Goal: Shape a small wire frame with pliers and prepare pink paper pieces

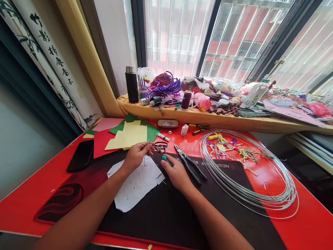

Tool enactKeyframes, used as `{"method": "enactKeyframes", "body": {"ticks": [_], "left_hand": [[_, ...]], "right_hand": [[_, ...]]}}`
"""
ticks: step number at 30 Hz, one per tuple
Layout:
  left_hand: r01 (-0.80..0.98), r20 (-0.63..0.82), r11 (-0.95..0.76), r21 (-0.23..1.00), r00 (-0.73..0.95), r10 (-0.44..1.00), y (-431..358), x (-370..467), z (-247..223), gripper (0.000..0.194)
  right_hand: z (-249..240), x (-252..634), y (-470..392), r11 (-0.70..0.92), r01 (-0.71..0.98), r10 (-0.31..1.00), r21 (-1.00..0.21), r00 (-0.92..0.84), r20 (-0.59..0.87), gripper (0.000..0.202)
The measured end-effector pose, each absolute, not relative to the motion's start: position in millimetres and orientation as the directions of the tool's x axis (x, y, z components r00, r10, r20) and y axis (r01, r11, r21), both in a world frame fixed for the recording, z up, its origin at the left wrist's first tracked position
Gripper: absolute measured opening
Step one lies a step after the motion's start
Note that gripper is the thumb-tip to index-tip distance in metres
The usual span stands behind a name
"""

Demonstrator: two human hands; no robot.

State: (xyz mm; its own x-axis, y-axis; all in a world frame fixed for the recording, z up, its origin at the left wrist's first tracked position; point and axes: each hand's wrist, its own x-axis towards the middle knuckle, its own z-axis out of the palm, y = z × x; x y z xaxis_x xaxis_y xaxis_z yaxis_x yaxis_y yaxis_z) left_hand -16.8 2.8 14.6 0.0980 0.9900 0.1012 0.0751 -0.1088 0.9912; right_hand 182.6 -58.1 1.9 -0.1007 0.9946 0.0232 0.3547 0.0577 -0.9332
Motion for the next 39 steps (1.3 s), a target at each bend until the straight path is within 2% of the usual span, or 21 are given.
{"method": "enactKeyframes", "body": {"ticks": [7, 14, 20, 27, 29, 32, 34, 36, 39], "left_hand": [[0.185, 0.109, -0.134, 0.974, 0.14, 0.984, 3, -18, 9, 0.047], [0.201, 0.102, -0.131, 0.971, 0.15, 0.983, 5, -18, 5, 0.042], [0.195, 0.073, -0.1, 0.976, 0.14, 0.987, 7, -16, 0, 0.04], [0.32, 0.081, -0.138, 0.937, 0.184, 0.98, 11, -16, -7, 0.037], [0.276, 0.052, -0.1, 0.956, 0.178, 0.983, 14, -18, -8, 0.041], [0.142, 0.012, -0.037, 0.989, 0.171, 0.985, 19, -23, -7, 0.05], [0.047, 0.009, -0.017, 0.999, 0.179, 0.984, 22, -25, -5, 0.054], [-0.029, 0.014, -0.009, 1.0, 0.172, 0.985, 22, -26, -3, 0.056], [-0.082, 0.025, -0.013, 0.997, 0.141, 0.99, 21, -25, 1, 0.056]], "right_hand": [[12, 179, -62, 0.076, 0.584, 0.991, -0.808, -0.131, -0.001, 0.049], [15, 166, -65, 0.053, 0.753, 0.995, -0.656, -0.092, -0.025, 0.048], [19, 162, -66, 0.048, 0.821, 0.995, -0.569, -0.089, -0.045, 0.047], [22, 149, -68, 0.068, 0.908, 0.99, -0.414, -0.114, -0.087, 0.053], [21, 151, -68, 0.061, 0.894, 0.99, -0.444, -0.111, -0.087, 0.053], [14, 163, -64, 0.055, 0.789, 0.994, -0.612, -0.104, -0.046, 0.05], [7, 174, -60, 0.068, 0.643, 0.993, -0.763, -0.115, -0.008, 0.047], [0, 183, -55, 0.002, 0.443, 0.989, -0.897, -0.131, -0.063, 0.049], [-7, 191, -50, -0.115, 0.225, 0.979, -0.968, -0.14, -0.149, 0.055]]}}
